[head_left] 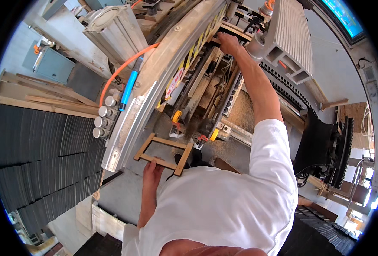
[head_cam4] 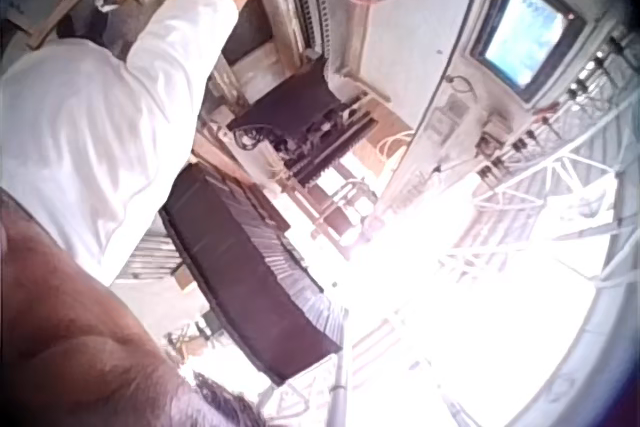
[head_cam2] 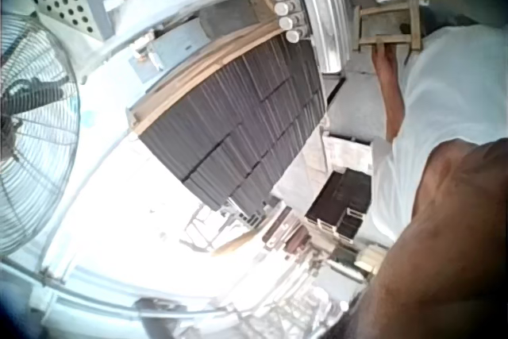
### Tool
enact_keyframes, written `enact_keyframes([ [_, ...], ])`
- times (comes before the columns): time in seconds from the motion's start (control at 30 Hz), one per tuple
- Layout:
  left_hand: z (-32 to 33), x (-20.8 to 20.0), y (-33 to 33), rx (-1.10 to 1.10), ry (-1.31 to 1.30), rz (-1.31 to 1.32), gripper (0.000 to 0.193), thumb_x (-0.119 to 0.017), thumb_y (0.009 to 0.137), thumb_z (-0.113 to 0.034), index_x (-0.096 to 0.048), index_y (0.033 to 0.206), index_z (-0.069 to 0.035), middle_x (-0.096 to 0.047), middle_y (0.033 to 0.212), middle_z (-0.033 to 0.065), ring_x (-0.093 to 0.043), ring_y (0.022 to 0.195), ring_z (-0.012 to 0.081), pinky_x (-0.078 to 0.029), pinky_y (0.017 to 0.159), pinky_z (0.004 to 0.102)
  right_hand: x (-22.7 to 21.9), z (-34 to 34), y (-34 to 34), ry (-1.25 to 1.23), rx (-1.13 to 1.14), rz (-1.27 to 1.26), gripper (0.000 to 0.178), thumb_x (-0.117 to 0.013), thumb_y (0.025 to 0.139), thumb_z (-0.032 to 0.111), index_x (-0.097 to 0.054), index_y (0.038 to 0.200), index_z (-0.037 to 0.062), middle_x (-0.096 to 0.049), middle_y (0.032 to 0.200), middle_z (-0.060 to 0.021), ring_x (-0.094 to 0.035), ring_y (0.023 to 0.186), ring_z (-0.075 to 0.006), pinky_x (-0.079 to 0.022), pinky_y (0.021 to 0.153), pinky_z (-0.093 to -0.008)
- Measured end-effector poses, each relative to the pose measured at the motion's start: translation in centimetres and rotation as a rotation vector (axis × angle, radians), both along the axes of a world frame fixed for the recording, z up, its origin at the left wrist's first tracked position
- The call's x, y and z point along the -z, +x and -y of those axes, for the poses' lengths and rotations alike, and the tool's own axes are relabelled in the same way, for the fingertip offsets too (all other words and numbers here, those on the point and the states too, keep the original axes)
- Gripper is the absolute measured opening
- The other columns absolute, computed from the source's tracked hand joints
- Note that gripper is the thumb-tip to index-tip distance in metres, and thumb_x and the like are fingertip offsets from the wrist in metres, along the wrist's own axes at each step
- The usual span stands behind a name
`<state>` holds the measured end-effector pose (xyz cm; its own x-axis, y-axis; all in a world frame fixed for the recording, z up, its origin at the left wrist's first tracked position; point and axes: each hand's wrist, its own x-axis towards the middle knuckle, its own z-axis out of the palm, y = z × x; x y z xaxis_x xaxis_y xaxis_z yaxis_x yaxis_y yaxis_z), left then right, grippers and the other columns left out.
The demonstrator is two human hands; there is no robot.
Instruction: The person repeatedly picks up small wooden frames from a stack, places them into a machine jig, and removes them after processing. The frames are then stacked on a nearby surface. The task involves continuous handling of the frames and interaction with the machine.
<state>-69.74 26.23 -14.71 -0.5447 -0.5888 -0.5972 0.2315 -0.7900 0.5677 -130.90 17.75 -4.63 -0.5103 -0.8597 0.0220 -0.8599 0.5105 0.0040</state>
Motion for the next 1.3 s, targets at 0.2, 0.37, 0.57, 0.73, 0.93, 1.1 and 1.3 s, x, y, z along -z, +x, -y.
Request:
enact_keyframes([
  [0.2,0.5,0.2,-2.8,0.100,-0.041,0.069,0.035,-0.062,0.089,-0.025,-0.051,0.115,-0.004,-0.060,0.106,0.0057,-0.058,0.101,0.0195,-0.048,0.088,0.0349,-1.3,0.2,1.2,0.060,-0.025,-0.074,0.030,-0.055,0.079,0.004,-0.052,0.109,0.0023,-0.062,0.103,-0.0170,-0.060,0.096,-0.0356,-0.048,0.075,-0.0472],
  [0.37,-0.4,0.2,-2.5,0.042,-0.089,0.046,0.034,-0.062,0.089,-0.024,-0.052,0.115,-0.005,-0.060,0.106,0.0058,-0.058,0.100,0.0193,-0.048,0.087,0.0350,-1.9,0.1,2.0,0.102,-0.038,-0.124,0.029,-0.055,0.082,0.005,-0.053,0.111,0.0043,-0.063,0.103,-0.0142,-0.061,0.097,-0.0329,-0.047,0.077,-0.0449],
  [0.57,-2.7,2.3,-0.2,-0.098,-0.037,0.066,0.031,-0.061,0.089,-0.025,-0.053,0.111,-0.005,-0.060,0.106,0.0065,-0.059,0.097,0.0197,-0.049,0.086,0.0376,-1.5,0.3,1.1,0.192,0.009,-0.193,0.023,-0.053,0.084,0.007,-0.054,0.107,0.0061,-0.064,0.102,-0.0131,-0.062,0.094,-0.0328,-0.041,0.085,-0.0528],
  [0.73,-3.7,3.5,0.4,-0.184,-0.034,0.109,0.028,-0.059,0.090,-0.023,-0.053,0.109,-0.004,-0.061,0.104,0.0075,-0.060,0.095,0.0196,-0.051,0.082,0.0360,-2.6,0.0,2.3,0.253,-0.016,-0.338,0.037,-0.056,0.084,0.008,-0.050,0.120,0.0058,-0.064,0.101,-0.0132,-0.060,0.098,-0.0328,-0.037,0.090,-0.0554],
  [0.93,-4.2,3.1,-0.3,-0.234,-0.102,0.201,0.025,-0.057,0.091,-0.020,-0.053,0.106,-0.001,-0.061,0.101,0.0088,-0.060,0.094,0.0202,-0.050,0.082,0.0353,-3.3,-0.1,3.8,0.292,-0.049,-0.479,0.053,-0.058,0.086,0.016,-0.040,0.135,0.0089,-0.054,0.124,-0.0154,-0.052,0.113,-0.0311,-0.029,0.099,-0.0604],
  [1.1,-4.3,2.1,-1.0,-0.286,-0.115,0.306,0.030,-0.056,0.090,-0.021,-0.052,0.110,0.001,-0.061,0.105,0.0104,-0.060,0.095,0.0213,-0.049,0.083,0.0350,-2.4,-0.3,2.2,0.214,-0.040,-0.317,0.057,-0.065,0.075,0.009,-0.043,0.128,0.0105,-0.054,0.121,-0.0154,-0.049,0.118,-0.0298,-0.040,0.096,-0.0475],
  [1.3,-5.0,3.1,0.5,-0.372,-0.150,0.367,0.034,-0.054,0.089,-0.015,-0.051,0.119,0.000,-0.060,0.108,0.0097,-0.060,0.098,0.0212,-0.052,0.081,0.0354,-3.2,-0.2,3.4,0.298,-0.145,-0.419,0.081,-0.069,0.073,0.014,-0.030,0.140,0.0333,-0.044,0.134,-0.0075,-0.047,0.120,-0.0264,-0.043,0.095,-0.0439],
])
